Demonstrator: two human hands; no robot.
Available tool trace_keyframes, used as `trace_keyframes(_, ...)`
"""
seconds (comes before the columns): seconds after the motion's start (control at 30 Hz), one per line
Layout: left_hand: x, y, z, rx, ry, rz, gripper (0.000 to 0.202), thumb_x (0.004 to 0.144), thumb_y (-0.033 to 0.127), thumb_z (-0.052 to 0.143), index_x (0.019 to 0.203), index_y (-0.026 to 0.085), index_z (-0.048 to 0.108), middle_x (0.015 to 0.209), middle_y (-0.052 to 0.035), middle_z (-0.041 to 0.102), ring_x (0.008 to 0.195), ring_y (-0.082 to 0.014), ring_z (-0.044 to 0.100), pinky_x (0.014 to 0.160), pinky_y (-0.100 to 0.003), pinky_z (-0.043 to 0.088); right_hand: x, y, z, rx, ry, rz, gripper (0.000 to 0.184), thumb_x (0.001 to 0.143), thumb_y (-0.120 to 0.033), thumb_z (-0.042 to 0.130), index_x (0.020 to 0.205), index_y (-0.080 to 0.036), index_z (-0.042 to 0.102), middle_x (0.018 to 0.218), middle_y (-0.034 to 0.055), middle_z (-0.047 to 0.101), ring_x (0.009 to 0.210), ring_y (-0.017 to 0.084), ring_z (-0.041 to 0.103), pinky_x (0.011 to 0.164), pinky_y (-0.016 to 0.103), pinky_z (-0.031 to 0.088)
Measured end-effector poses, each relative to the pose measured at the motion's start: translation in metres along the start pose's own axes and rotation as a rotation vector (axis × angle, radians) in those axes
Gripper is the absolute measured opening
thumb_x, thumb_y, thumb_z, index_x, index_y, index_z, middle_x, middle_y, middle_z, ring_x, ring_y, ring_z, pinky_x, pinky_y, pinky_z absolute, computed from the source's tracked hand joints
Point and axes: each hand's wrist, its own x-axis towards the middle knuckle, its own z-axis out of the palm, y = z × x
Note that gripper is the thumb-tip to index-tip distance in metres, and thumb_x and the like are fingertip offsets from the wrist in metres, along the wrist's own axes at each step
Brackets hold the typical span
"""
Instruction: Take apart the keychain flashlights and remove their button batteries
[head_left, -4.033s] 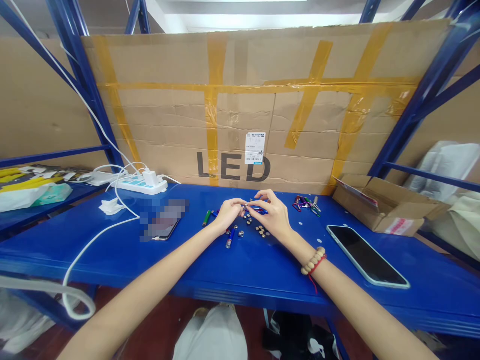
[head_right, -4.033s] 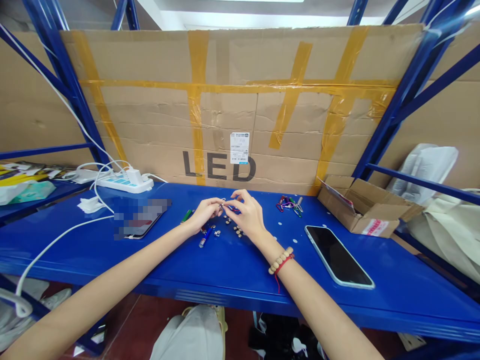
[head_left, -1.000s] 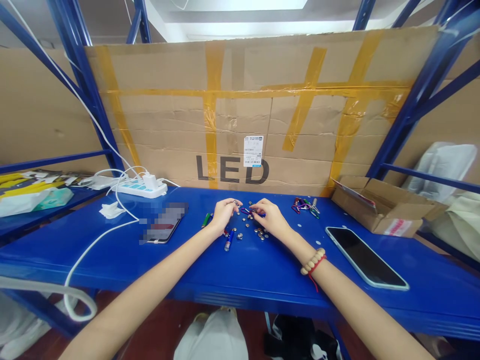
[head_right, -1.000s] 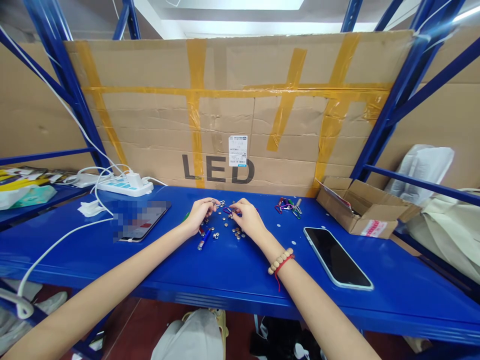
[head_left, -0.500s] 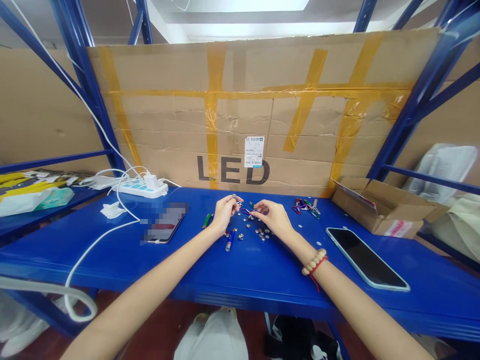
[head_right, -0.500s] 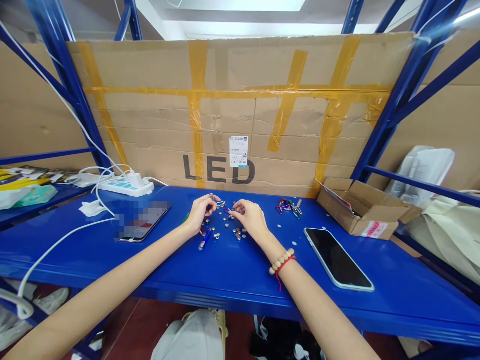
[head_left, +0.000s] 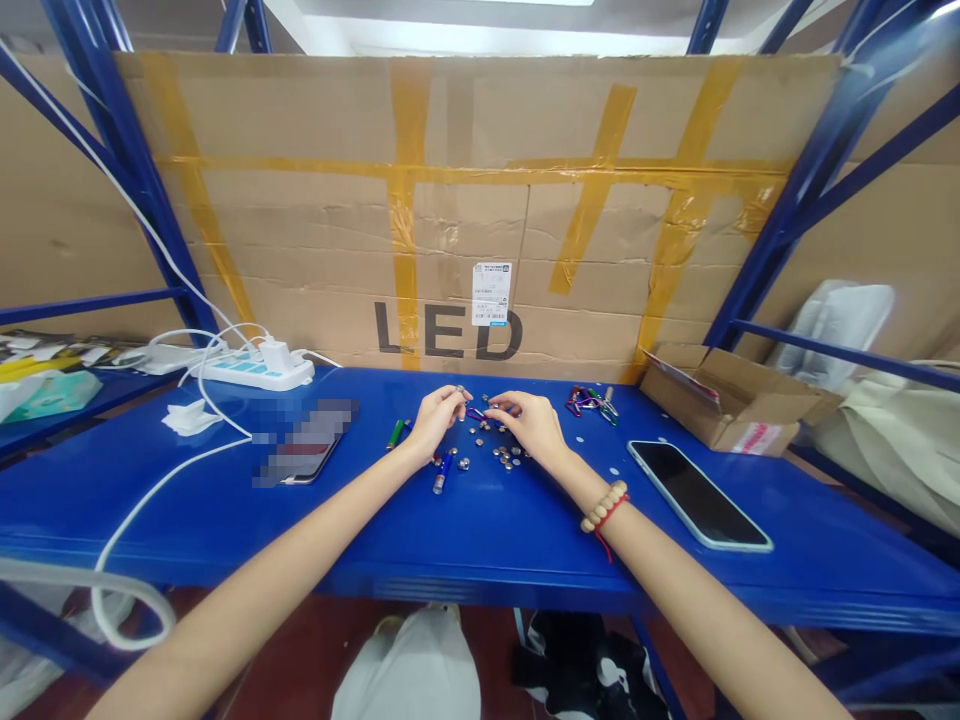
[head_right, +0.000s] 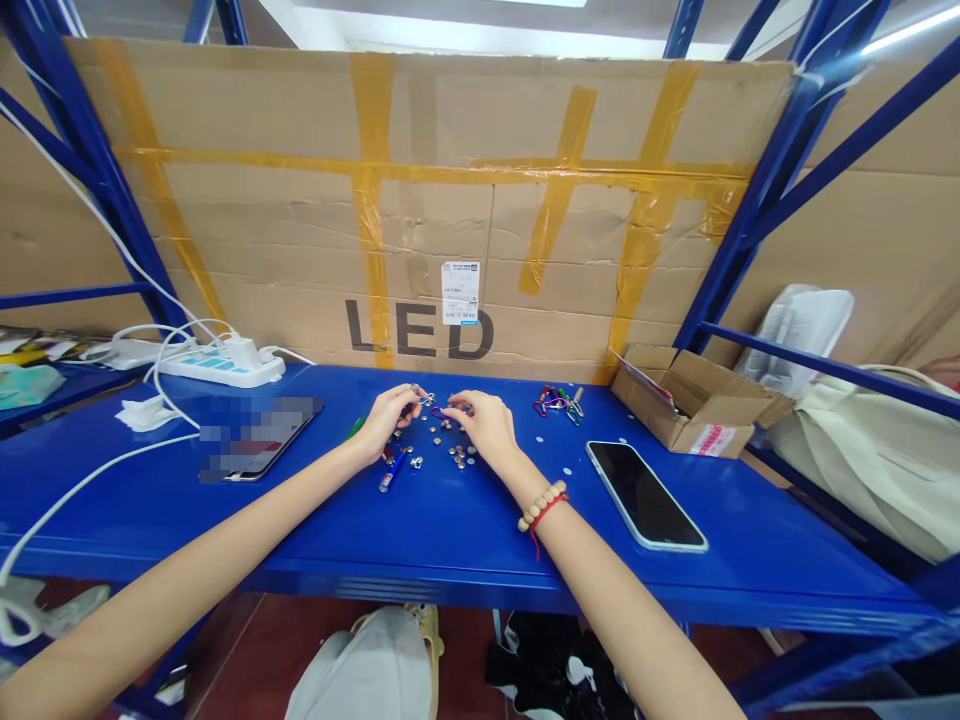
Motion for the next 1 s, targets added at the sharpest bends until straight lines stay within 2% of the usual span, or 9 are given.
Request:
trace_keyframes(0.2,0.002,-0.006,0.001,0.099,0.025,0.023,0.014,0.066,0.027,0.053,0.067,0.015,0.06,0.051,0.0036,0.049,0.051,-0.0079,0.041,0.05,-0.02,0.029,0.0,0.001,0.0,0.002,0.039,-0.058,0.014,0.078,-0.02,0.062,0.088,-0.025,0.069,0.091,-0.0002,0.068,0.065,0.011,0.061,0.063,0.024,0.047)
trace_keyframes(0.33,0.005,-0.011,-0.001,0.159,0.04,0.071,0.016,0.068,0.029,0.056,0.072,0.015,0.063,0.056,0.0025,0.055,0.059,-0.0113,0.051,0.061,-0.023,0.039,0.0,0.0,0.001,0.05,0.076,-0.05,0.013,0.076,-0.025,0.064,0.088,-0.024,0.07,0.088,0.0001,0.069,0.064,0.012,0.061,0.062,0.024,0.047)
trace_keyframes(0.43,0.008,-0.016,-0.002,0.232,0.01,0.158,0.019,0.068,0.029,0.057,0.078,0.015,0.065,0.074,-0.0022,0.066,0.074,-0.0159,0.059,0.073,-0.027,0.044,0.001,-0.001,0.002,0.14,0.139,-0.029,0.017,0.073,-0.032,0.067,0.085,-0.021,0.07,0.081,0.0006,0.069,0.061,0.012,0.06,0.06,0.024,0.046)
trace_keyframes(0.57,0.009,-0.02,-0.004,0.448,-0.069,0.288,0.025,0.071,0.033,0.057,0.087,0.016,0.068,0.094,-0.006,0.07,0.091,-0.0217,0.062,0.085,-0.032,0.044,0.0,-0.003,0.003,0.262,0.187,-0.103,0.014,0.075,-0.028,0.065,0.085,-0.02,0.071,0.08,0.0018,0.068,0.061,0.011,0.059,0.06,0.023,0.046)
trace_keyframes(0.67,0.007,-0.021,-0.005,0.579,-0.117,0.335,0.025,0.073,0.032,0.057,0.091,0.019,0.07,0.097,-0.0052,0.07,0.095,-0.0231,0.062,0.089,-0.034,0.044,0.0,-0.004,0.003,0.265,0.164,-0.171,0.013,0.077,-0.026,0.064,0.084,-0.021,0.072,0.073,0.0016,0.065,0.063,0.012,0.058,0.06,0.023,0.045)
trace_keyframes(0.77,0.006,-0.021,-0.006,0.589,-0.121,0.362,0.026,0.075,0.033,0.057,0.092,0.021,0.071,0.099,-0.0052,0.07,0.097,-0.0237,0.062,0.09,-0.034,0.044,0.0,-0.004,0.003,0.262,0.109,-0.206,0.013,0.078,-0.026,0.062,0.086,-0.022,0.073,0.072,0.0015,0.064,0.067,0.012,0.059,0.062,0.023,0.045)
trace_keyframes(1.0,0.007,-0.021,-0.007,0.595,-0.041,0.357,0.026,0.075,0.031,0.057,0.094,0.021,0.071,0.1,-0.0053,0.07,0.099,-0.024,0.062,0.091,-0.034,0.044,0.0,-0.004,0.003,0.296,0.023,-0.131,0.015,0.08,-0.029,0.061,0.087,-0.023,0.073,0.075,0.0013,0.063,0.059,0.01,0.057,0.058,0.022,0.047)
